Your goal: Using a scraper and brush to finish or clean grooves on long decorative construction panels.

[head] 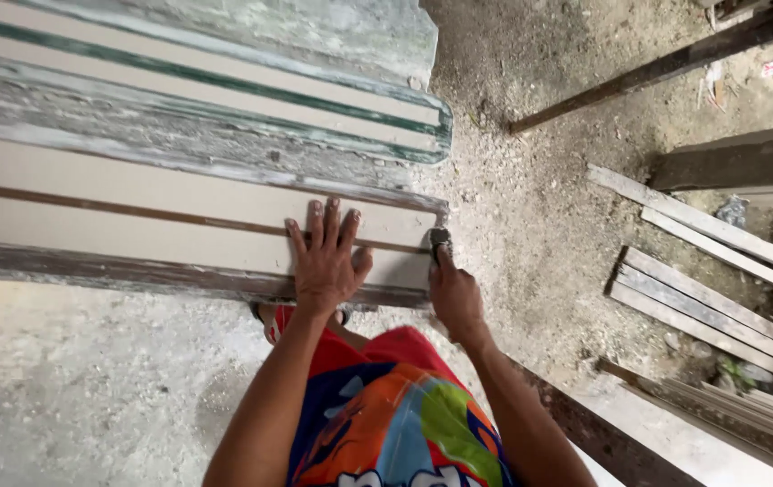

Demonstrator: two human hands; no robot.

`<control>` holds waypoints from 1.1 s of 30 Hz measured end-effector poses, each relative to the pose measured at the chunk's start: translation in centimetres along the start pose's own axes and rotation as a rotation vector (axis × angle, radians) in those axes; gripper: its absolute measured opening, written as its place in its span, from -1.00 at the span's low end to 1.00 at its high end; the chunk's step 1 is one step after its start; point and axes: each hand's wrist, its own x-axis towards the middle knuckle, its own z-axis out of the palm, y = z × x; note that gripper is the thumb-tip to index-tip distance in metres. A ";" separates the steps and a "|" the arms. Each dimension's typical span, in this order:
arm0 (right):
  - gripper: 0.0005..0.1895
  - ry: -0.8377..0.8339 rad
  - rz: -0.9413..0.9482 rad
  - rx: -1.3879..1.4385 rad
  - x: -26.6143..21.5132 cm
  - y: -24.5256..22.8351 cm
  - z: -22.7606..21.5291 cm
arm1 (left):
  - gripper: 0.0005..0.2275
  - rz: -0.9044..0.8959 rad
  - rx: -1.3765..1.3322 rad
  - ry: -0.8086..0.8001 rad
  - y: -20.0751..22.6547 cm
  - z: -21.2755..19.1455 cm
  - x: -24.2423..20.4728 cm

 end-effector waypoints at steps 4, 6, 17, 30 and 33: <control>-0.51 -0.101 0.155 0.038 -4.7 -0.7 0.5 | -0.39 0.041 0.017 0.068 0.1 1.2 0.3; -0.50 -0.130 0.116 -0.011 -8.0 3.7 4.7 | -0.40 0.018 -0.038 0.079 -0.2 1.1 0.5; -0.45 -0.065 0.153 -0.035 -5.8 4.2 3.8 | -0.40 0.032 -0.036 0.114 0.1 0.4 0.7; -0.42 0.036 -0.057 -0.107 -2.0 4.7 1.2 | -0.36 -0.035 0.088 -0.050 -4.8 -1.5 0.0; -0.45 -0.032 0.053 -0.123 -1.8 1.6 -0.8 | -0.40 -0.140 0.054 0.152 -10.7 -2.0 -1.9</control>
